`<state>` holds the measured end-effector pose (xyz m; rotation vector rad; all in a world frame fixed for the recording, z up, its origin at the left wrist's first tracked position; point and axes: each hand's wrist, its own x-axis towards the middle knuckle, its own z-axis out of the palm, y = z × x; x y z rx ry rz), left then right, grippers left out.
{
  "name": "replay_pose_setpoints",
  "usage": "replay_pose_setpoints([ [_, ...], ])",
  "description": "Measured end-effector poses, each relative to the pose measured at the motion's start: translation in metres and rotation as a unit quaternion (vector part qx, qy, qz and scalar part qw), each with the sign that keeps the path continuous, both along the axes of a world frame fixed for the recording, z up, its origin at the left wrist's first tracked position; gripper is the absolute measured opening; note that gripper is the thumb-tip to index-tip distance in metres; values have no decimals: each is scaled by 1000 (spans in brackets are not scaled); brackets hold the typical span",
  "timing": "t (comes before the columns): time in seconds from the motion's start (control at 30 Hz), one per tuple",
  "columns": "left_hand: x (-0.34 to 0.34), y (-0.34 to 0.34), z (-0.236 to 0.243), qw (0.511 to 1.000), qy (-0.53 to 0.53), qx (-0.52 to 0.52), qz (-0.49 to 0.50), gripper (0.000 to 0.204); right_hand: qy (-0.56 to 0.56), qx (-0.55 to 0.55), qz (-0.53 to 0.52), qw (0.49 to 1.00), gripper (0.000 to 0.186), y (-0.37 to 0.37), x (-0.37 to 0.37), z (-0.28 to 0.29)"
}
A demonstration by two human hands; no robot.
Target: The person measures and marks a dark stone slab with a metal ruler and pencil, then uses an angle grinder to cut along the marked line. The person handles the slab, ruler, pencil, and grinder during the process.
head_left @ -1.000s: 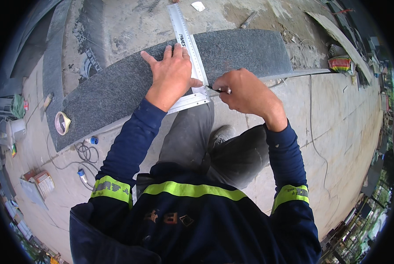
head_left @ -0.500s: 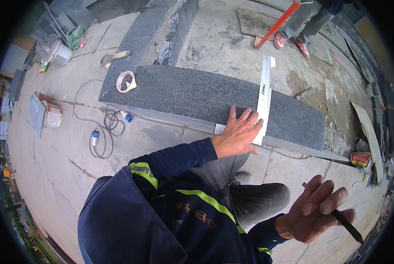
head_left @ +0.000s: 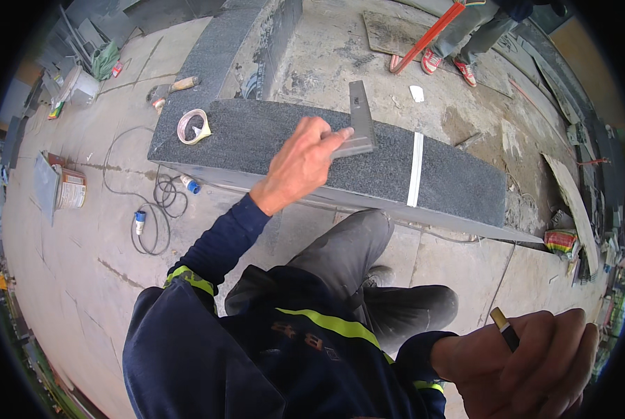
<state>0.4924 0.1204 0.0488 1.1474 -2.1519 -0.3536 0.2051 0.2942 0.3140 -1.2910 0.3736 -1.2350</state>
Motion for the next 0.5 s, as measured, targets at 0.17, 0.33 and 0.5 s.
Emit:
replay_pose_setpoints([
  [0.17,105,-83,21,951,-126,-224,174,60,121,35,33,991,54,-12,-1,2],
  [0.33,210,-184,6,865,-309,-258,298,68,32,6,-11,999,58,-8,19,-5],
  [0.5,290,-273,-57,834,-417,-78,353,59,-33,-48,-95,994,62,-3,32,-12],
])
